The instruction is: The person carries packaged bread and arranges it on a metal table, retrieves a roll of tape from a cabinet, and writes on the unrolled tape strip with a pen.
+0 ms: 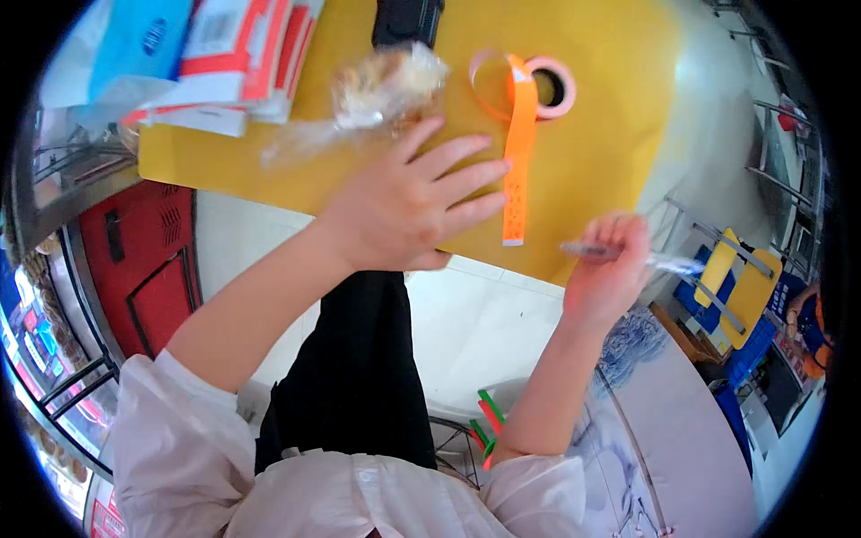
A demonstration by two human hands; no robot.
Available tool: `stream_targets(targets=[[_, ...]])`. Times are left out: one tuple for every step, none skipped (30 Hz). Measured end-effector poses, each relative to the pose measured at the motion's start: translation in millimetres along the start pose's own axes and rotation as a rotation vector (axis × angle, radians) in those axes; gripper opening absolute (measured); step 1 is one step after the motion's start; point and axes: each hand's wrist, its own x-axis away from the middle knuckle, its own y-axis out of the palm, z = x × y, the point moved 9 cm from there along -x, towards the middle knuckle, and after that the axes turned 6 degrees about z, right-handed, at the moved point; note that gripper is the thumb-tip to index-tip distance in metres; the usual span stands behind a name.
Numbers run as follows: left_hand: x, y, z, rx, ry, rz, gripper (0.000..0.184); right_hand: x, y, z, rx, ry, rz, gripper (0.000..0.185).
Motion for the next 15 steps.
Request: stream_targets(targets=[[-0.3, -2.9, 1.0, -0.011, 0.014, 0.007, 0.087, 9.2, -7.9, -0.5, 0.013, 0.024, 0.031, 0.033], [-2.1, -9.6, 3.4, 0.050, 0.024, 0.048, 0.083, 22.7, -11.1, -4.9, 0.136, 0.066, 0.033, 0.030], [-4.4, -17.3, 6.3, 0.112, 0.037, 0.086, 0.079, 37.6, -13.5, -10.0, 0.256, 0.110, 0.039, 0.027], [-2.4, -16.4, 6.6, 0.104, 0.057, 0.088, 0.079, 48.5, -17.3, -11.2, 0.399, 0.093, 0.059, 0.019], [-0.9, -25.2, 5.0, 0.152, 0.047, 0.173, 0.071, 59.5, -21.6, -13.8, 0.542, 0.080, 0.084, 0.012], [-1.3, -36.3, 2.8, 0.201, 0.034, 0.259, 0.064, 70.4, -24.6, -13.8, 0.532, 0.069, 0.093, 0.012], [-8.0, -42.1, 4.4, 0.193, 0.051, 0.260, 0.064, 79.0, -25.0, -13.6, 0.755, 0.017, 0.077, 0.010], [-19.3, -53.6, -1.5, 0.101, -0.004, 0.333, 0.058, 84.7, -21.1, -17.8, 0.974, -0.041, 0.071, 0.025], [-30.7, -65.4, -6.0, 0.014, -0.058, 0.405, 0.052, 91.9, -19.0, -24.7, 0.960, -0.053, 0.093, 0.025], [-46.9, -72.3, -4.6, 0.014, -0.037, 0.403, 0.052, 100.9, -17.2, -24.2, 0.973, 0.016, 0.075, 0.037], [-64.6, -73.1, -20.7, -0.015, -0.179, 0.359, 0.050, 107.1, -17.0, -21.0, 0.988, 0.085, 0.054, 0.049], [-78.7, -74.9, -38.4, -0.045, -0.321, 0.314, 0.048, 109.2, -17.2, -26.5, 0.981, 0.080, 0.068, 0.049], [-90.7, -64.6, -47.1, -0.064, -0.320, 0.200, 0.047, 111.4, -13.4, -26.0, 1.034, 0.104, 0.001, 0.059], [-99.0, -62.6, -53.9, -0.064, -0.305, 0.195, 0.047, 113.7, -9.7, -23.1, 1.087, 0.133, -0.067, 0.069], [-108.7, -50.6, -57.1, 0.000, -0.282, 0.057, 0.048, 112.8, -9.6, -24.9, 1.080, 0.136, -0.053, 0.069]])
